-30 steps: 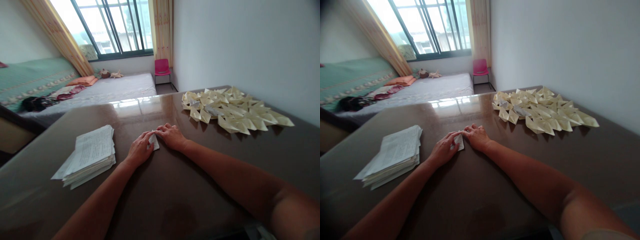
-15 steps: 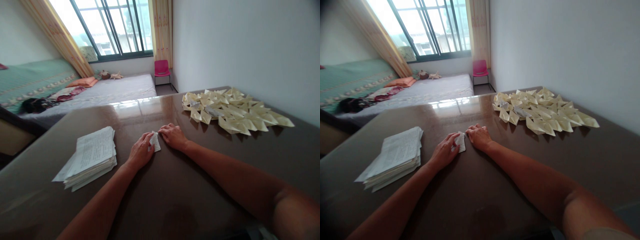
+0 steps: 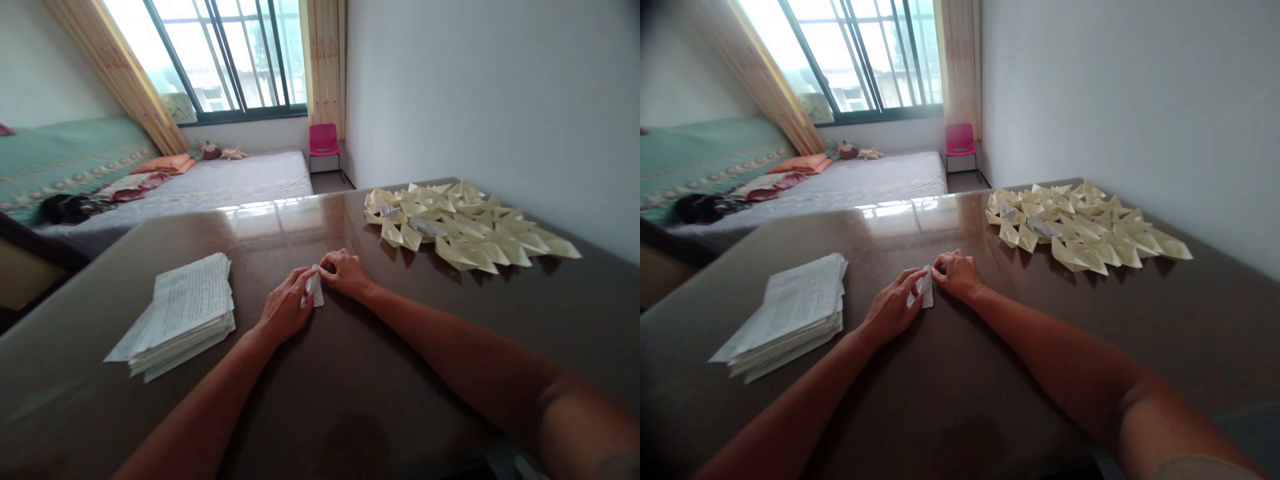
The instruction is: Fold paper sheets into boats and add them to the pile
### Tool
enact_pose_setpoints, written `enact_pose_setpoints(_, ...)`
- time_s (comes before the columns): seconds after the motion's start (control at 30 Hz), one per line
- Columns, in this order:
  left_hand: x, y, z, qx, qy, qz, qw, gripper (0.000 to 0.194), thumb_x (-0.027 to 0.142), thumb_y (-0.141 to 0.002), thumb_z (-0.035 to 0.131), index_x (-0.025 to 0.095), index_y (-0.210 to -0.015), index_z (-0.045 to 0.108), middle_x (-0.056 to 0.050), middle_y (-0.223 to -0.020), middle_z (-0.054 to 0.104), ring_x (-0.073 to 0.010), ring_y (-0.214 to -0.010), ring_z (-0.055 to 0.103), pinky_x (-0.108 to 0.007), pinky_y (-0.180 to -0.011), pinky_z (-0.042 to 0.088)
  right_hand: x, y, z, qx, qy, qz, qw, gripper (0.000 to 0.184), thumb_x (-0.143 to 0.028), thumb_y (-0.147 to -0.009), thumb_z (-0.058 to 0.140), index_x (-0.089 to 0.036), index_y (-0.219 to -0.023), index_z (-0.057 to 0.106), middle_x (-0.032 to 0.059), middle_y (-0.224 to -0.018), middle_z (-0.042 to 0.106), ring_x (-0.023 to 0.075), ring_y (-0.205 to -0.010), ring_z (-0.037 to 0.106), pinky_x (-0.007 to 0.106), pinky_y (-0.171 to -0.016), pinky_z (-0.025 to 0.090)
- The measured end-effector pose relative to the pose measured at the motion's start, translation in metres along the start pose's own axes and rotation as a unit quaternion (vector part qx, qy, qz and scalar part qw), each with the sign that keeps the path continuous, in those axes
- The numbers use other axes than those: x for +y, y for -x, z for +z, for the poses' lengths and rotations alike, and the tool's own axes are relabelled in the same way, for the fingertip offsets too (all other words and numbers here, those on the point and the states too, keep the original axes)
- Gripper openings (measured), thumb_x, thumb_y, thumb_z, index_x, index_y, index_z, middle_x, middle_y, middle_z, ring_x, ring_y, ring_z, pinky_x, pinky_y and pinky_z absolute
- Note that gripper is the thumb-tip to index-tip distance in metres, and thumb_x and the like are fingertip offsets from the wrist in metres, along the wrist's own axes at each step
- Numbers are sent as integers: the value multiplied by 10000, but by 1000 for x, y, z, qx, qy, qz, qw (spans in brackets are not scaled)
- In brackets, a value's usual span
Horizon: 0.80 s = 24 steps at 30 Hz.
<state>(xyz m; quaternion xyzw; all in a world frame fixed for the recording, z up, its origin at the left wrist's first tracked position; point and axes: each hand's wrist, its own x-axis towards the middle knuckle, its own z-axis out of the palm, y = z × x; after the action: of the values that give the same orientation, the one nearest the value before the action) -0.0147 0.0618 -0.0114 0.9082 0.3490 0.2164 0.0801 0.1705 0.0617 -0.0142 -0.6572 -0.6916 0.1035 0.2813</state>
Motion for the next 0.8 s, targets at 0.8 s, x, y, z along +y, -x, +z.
enact_pose_setpoints(0.8, -1, -2, 4, -1, 19, -8, 1000, 450, 211, -852, 480, 222, -1302, 461, -62, -1247, 556, -159, -879, 644, -318, -881, 506, -3, 1, -5, 5, -4, 23, 1000, 208, -403, -829, 588, -230, -810, 701, 25, -960, 711, 218, -1004, 561, 376, -877, 381)
